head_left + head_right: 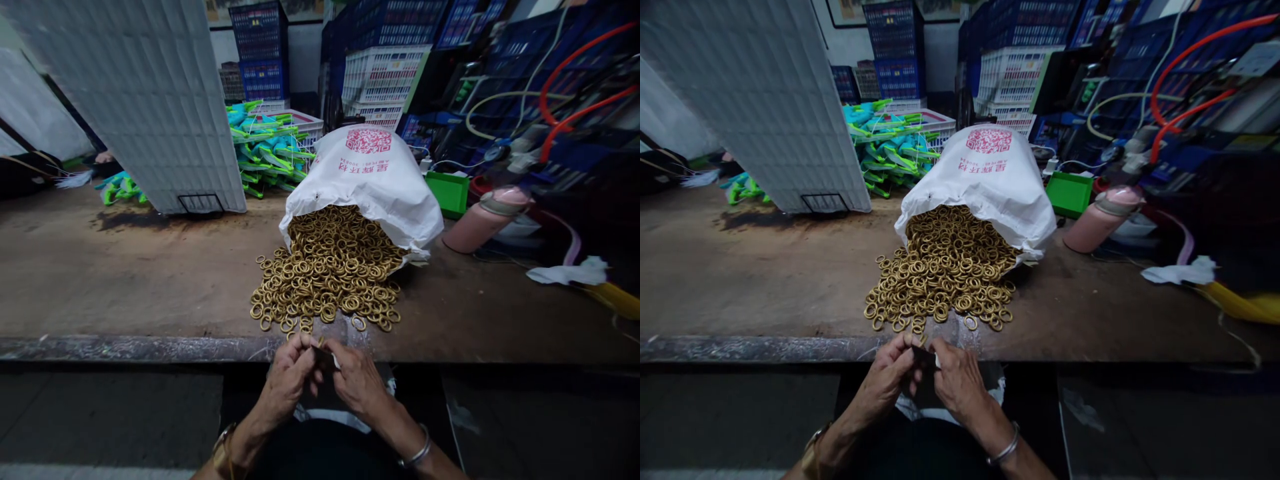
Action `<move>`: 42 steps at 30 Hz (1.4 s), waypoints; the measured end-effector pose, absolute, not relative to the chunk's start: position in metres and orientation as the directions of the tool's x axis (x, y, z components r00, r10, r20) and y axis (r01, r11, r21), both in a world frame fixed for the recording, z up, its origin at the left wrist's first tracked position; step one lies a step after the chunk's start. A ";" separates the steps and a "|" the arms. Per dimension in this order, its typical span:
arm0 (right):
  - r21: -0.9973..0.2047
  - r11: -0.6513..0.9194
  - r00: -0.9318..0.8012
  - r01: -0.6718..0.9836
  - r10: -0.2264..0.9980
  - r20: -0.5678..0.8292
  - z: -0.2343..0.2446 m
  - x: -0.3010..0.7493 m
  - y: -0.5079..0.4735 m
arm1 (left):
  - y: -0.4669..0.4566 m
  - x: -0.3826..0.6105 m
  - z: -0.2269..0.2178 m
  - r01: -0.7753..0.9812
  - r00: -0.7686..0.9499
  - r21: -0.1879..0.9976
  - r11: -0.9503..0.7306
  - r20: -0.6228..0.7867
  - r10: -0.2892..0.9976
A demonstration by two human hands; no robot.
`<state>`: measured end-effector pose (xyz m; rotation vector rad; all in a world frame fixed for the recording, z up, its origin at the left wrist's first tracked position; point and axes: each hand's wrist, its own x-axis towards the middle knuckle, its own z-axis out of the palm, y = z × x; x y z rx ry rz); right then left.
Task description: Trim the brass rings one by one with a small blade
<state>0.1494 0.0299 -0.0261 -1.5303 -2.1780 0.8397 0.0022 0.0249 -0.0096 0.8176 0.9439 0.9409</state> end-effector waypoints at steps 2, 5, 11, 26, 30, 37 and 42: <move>-0.596 0.252 -0.354 0.763 0.933 -0.058 -0.027 0.148 0.030 | 0.025 0.002 -0.010 -0.278 0.269 0.881 0.384 -0.312 0.911; -0.539 0.264 -0.338 0.800 0.940 -0.042 -0.029 0.145 0.030 | 0.024 0.002 -0.009 -0.273 0.260 0.883 0.381 -0.314 0.913; -0.432 0.245 -0.290 0.868 0.956 -0.040 -0.028 0.143 0.028 | 0.022 0.001 -0.007 -0.213 0.220 0.917 0.338 -0.292 0.931; -0.270 0.039 -0.056 0.962 0.997 -0.058 -0.021 0.175 0.043 | 0.001 -0.005 0.011 -0.386 0.516 0.767 0.512 -0.280 0.810; -0.302 -0.044 0.070 0.952 0.994 0.078 -0.029 0.191 0.051 | 0.006 0.001 0.009 -0.473 0.460 0.697 0.538 -0.326 0.826; -0.219 -0.117 0.127 0.969 0.991 0.034 -0.033 0.184 0.061 | 0.015 0.001 -0.004 -0.562 0.437 0.593 0.577 -0.379 0.816; -0.230 -0.128 0.132 0.965 0.991 0.003 -0.034 0.187 0.064 | 0.017 -0.002 -0.011 -0.615 0.472 0.480 0.625 -0.410 0.780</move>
